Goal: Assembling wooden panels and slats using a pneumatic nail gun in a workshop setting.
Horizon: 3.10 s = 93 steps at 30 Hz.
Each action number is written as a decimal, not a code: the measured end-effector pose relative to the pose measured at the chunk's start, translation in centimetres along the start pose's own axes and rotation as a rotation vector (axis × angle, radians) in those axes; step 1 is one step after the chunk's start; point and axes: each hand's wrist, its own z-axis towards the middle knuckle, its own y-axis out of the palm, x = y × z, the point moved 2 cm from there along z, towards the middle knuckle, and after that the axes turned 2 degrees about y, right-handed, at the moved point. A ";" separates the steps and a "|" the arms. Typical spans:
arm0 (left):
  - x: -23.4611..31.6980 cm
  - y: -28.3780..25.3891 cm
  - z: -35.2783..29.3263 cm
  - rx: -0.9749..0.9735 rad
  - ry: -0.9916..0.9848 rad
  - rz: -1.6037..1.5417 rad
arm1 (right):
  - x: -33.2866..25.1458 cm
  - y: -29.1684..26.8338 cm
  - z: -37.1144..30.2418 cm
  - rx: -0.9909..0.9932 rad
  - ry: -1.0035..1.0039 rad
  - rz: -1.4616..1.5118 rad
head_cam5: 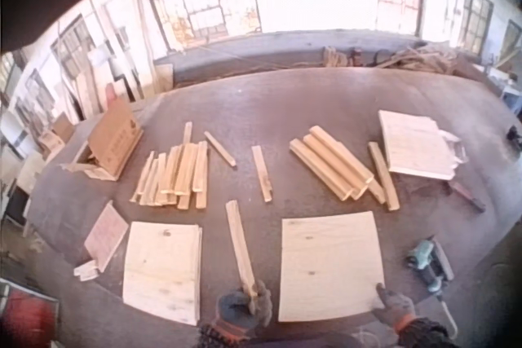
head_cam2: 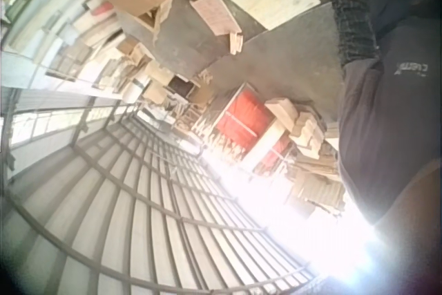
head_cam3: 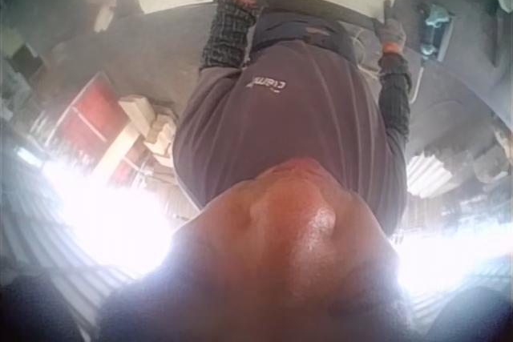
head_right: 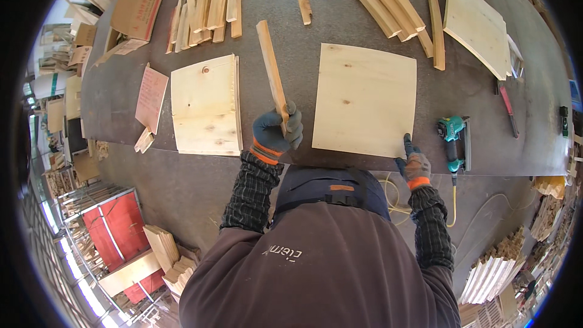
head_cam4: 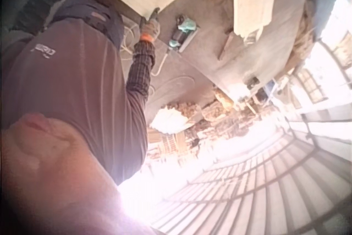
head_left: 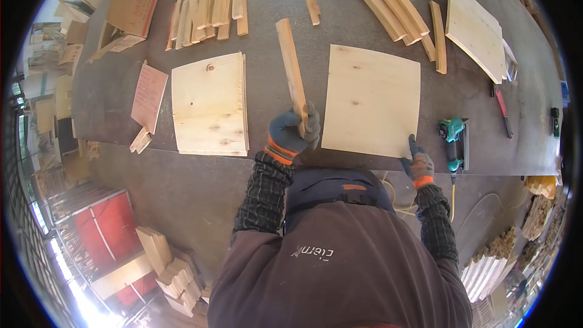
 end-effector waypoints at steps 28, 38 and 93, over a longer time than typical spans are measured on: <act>32.4 -11.3 21.8 1.424 0.132 2.318 | -1.2 0.2 -0.5 0.085 0.050 0.005; 23.4 -11.8 12.9 0.532 0.092 0.496 | -0.5 1.1 -1.5 0.052 0.091 -0.018; -8.3 5.1 1.6 0.309 -0.129 0.603 | -17.4 -0.6 -2.7 0.701 -0.666 0.094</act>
